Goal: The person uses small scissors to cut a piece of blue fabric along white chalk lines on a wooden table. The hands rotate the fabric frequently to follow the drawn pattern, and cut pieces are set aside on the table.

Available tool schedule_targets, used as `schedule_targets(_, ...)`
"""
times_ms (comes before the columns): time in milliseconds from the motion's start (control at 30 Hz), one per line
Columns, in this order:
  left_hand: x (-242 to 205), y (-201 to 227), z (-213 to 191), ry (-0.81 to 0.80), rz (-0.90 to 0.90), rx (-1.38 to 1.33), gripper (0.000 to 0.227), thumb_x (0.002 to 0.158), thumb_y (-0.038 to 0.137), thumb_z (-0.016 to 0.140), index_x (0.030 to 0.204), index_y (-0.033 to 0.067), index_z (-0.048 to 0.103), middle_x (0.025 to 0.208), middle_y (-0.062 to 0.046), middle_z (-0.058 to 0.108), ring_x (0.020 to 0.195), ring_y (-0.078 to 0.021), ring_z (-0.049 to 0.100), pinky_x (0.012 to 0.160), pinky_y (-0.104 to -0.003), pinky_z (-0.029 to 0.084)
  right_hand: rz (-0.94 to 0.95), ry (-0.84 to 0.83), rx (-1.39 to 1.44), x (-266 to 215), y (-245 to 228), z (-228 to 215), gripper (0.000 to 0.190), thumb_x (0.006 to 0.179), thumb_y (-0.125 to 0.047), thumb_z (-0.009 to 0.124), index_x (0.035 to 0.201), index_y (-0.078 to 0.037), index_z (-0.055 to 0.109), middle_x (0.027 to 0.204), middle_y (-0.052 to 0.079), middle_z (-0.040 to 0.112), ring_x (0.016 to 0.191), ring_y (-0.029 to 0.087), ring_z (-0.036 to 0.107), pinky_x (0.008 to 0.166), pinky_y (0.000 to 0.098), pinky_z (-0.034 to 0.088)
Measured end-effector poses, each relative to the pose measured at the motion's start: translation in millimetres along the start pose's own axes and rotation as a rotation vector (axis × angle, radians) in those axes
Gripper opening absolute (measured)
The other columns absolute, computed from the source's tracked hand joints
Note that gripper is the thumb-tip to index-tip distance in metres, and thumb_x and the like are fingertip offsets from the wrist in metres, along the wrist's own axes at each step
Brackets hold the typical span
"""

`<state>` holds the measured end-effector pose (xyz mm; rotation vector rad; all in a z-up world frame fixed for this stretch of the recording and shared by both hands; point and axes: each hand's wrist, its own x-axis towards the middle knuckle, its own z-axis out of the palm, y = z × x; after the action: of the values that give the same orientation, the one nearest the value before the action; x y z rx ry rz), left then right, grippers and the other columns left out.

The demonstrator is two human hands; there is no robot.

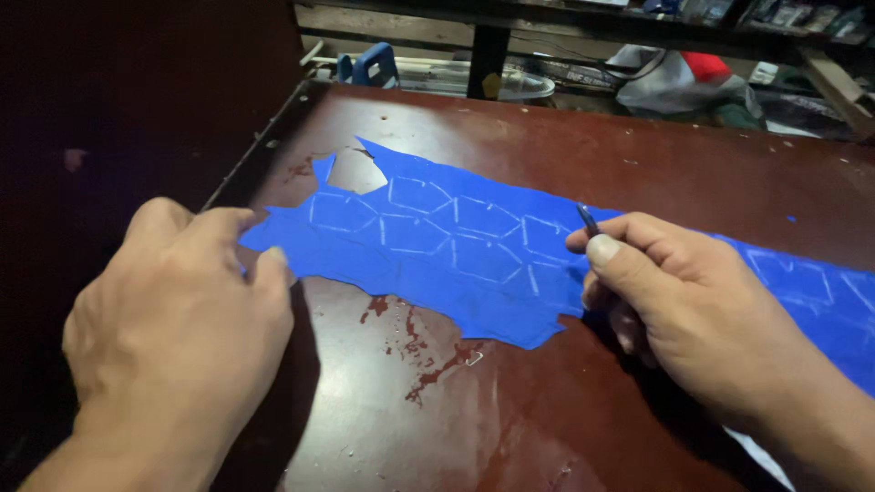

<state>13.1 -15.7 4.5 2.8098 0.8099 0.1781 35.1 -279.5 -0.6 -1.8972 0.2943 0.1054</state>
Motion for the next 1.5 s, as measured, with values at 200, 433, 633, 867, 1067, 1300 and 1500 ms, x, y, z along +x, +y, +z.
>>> schedule_targets(200,0,33,36,-0.179,0.035,0.169,0.055,0.095,0.067,0.048,0.114,0.0252,0.078,0.132,-0.006,0.061,0.116,-0.0431,0.068,0.096,-0.055,0.054,0.122,0.072,-0.305,11,19,-16,0.028,0.107,-0.023,0.058,0.091,-0.003,0.069,0.074,0.015,0.063,0.060,0.024,0.043,0.055,0.0361,0.033)
schedule_targets(433,-14,64,59,-0.168,0.176,0.103,0.061,0.086,0.058,0.065,0.145,0.0594,0.051,0.125,-0.012,0.062,0.124,-0.0472,0.061,0.100,-0.062,0.050,0.135,0.108,-0.596,18,29,-43,0.030,0.104,-0.029,0.059,0.092,-0.009,0.078,0.072,0.012,0.069,0.056,0.025,0.051,0.052,0.0375,0.037)
schedule_targets(633,-14,71,61,-0.205,0.040,-0.263,0.020,0.081,0.036,0.076,0.090,0.0184,0.070,0.097,-0.009,0.076,0.103,-0.0349,0.066,0.083,-0.050,0.050,0.036,0.151,-0.806,27,46,-53,0.030,0.100,-0.040,0.056,0.101,-0.020,0.079,0.082,0.002,0.077,0.082,0.021,0.066,0.083,0.0339,0.045)
schedule_targets(867,-16,85,62,-0.502,-0.191,-1.280,0.016,0.098,0.005,0.067,0.085,0.0082,0.059,0.077,-0.010,0.064,0.062,-0.0209,0.060,0.056,-0.031,0.046,-0.128,0.200,-0.213,20,63,-63,0.024,0.107,-0.020,0.055,0.113,-0.006,0.073,0.076,0.011,0.061,0.054,0.022,0.045,0.051,0.0342,0.036)
schedule_targets(1067,-12,93,85,-0.465,-0.069,-1.493,0.009,0.097,0.004,0.066,0.091,0.0101,0.062,0.075,-0.008,0.067,0.056,-0.0178,0.063,0.044,-0.027,0.038,-0.133,0.093,0.251,0,59,-39,0.038,0.110,-0.021,0.046,0.127,0.001,0.072,0.078,0.015,0.057,0.051,0.024,0.043,0.043,0.0330,0.031)
schedule_targets(1300,-7,76,90,-0.496,-0.044,-1.687,0.014,0.098,0.004,0.065,0.095,0.0075,0.052,0.074,-0.011,0.058,0.050,-0.0219,0.062,0.036,-0.027,0.030,-0.047,0.117,0.141,12,20,13,0.038,0.109,-0.032,0.039,0.117,-0.007,0.067,0.099,0.014,0.071,0.056,0.025,0.051,0.050,0.0394,0.044)
schedule_targets(1500,-17,81,48,-0.384,-0.044,-0.434,0.013,0.072,0.004,0.046,0.061,0.0099,0.049,0.051,-0.013,0.065,0.046,-0.0292,0.063,0.051,-0.040,0.048,-0.169,0.168,0.057,55,52,-9,0.032,0.110,-0.030,0.045,0.115,-0.005,0.063,0.113,0.007,0.069,0.070,0.018,0.063,0.048,0.0271,0.046)
